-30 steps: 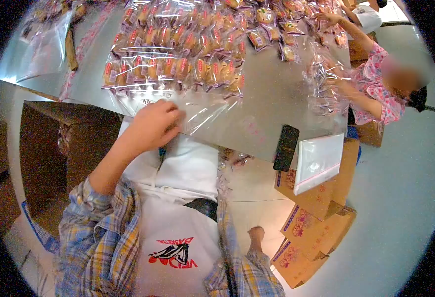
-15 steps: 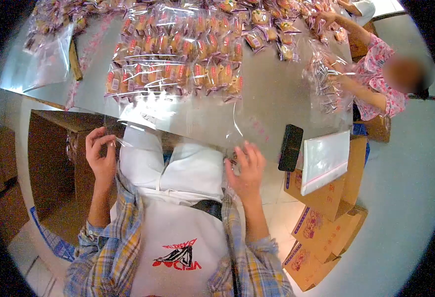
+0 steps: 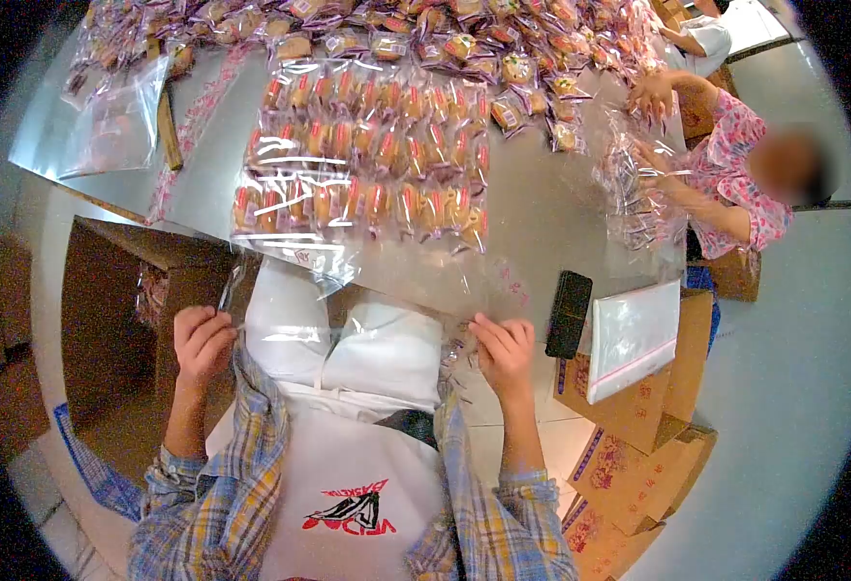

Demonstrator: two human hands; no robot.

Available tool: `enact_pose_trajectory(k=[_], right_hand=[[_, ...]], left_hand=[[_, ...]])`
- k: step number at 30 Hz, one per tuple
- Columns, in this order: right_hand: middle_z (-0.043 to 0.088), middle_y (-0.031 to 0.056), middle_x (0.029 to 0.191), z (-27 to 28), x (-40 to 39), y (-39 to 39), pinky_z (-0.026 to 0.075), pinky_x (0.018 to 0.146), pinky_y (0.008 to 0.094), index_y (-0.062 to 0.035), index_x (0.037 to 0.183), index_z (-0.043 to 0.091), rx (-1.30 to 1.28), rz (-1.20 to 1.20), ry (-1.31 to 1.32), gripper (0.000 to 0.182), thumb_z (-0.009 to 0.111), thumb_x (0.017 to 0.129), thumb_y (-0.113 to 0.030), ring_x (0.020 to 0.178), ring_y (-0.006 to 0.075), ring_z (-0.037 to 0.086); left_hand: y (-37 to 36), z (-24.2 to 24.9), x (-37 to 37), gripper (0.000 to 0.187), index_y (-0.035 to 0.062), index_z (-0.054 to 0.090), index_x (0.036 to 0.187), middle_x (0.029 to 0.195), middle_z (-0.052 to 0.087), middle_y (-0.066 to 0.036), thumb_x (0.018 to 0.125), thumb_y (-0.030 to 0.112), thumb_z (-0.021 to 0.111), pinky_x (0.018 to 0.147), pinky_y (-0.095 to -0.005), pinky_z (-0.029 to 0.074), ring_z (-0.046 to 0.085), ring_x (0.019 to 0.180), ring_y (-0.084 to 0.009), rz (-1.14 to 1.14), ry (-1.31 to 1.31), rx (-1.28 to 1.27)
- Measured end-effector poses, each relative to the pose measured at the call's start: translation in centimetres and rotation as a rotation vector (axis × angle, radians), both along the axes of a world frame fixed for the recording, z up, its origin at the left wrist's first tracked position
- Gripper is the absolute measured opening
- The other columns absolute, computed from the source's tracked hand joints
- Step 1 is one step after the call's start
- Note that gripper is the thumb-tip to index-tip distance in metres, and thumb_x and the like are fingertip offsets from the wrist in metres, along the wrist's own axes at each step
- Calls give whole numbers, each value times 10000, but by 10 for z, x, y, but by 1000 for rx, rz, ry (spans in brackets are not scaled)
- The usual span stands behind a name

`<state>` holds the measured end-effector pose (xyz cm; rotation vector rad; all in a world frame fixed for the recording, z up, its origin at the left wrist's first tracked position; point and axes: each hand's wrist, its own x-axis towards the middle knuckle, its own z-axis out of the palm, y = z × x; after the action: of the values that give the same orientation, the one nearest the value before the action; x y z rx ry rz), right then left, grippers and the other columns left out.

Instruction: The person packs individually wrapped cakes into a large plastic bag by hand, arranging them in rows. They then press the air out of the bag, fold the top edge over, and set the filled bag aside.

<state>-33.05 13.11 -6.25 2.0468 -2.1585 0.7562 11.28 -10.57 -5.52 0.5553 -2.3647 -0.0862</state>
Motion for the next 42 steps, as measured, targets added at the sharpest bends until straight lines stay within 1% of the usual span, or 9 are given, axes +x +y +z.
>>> enact_pose_trajectory(k=[3,8,11,17,20,24,34,38,42], right_hand=[[784,32,1083,-3,8,19,454,807,386,-92,1030,779,-74,-33,-120,344,812,717,47,830,222,626],[793,68,1017,-4,24,29,471,770,357,-63,959,778,-73,-129,-210,257,828,741,64,786,227,634],[784,63,968,-12,32,39,497,817,363,-54,994,771,-232,-396,-448,274,831,759,72,818,223,653],[767,105,1008,4,23,54,530,873,376,-33,1117,738,-216,-428,-269,330,736,806,77,864,268,670],[748,125,1070,37,27,35,548,905,384,-18,1061,743,-309,-353,-446,239,724,833,52,971,282,693],[710,133,1221,68,91,-57,550,935,403,-31,1138,723,244,312,-573,295,689,855,42,1116,307,678],[679,98,686,10,192,-201,542,570,471,-189,1201,710,67,448,-225,329,654,880,-147,620,349,680],[684,129,700,25,194,-206,545,562,464,-177,1170,725,256,319,-249,304,640,884,-122,639,329,695],[708,131,730,-5,205,-215,546,564,463,-142,1143,728,-47,296,-301,280,610,894,-94,623,347,685]], left_hand=[[10,-28,4,132,81,706,886,1066,730,-68,788,15,765,905,-506,560,687,1038,-321,-47,380,97],[-7,19,-13,176,96,769,997,1147,758,-55,827,53,748,1019,-463,542,702,1171,-286,-169,-157,24],[-10,16,-4,164,90,767,996,1117,770,-43,835,71,740,1026,-462,537,704,1177,-278,-227,-185,67],[6,21,5,174,101,773,1028,1124,774,-29,855,91,755,1031,-473,521,698,1191,-265,-212,-194,60],[15,31,1,191,100,777,1050,1141,771,-29,861,91,756,1015,-474,513,700,1179,-262,-152,-181,103],[23,20,-9,202,93,779,1058,1133,769,-38,865,86,721,992,-466,516,704,1160,-260,-172,-134,123],[36,32,-23,306,70,778,1054,1094,771,-48,754,26,738,864,-415,595,719,1026,-266,-176,-17,256],[41,25,-26,370,66,787,1037,1059,779,-47,685,-26,719,823,-380,606,731,989,-267,-126,8,348],[37,23,-19,371,68,790,1023,1018,778,-46,677,-38,707,797,-364,608,736,965,-267,-130,-12,354]])
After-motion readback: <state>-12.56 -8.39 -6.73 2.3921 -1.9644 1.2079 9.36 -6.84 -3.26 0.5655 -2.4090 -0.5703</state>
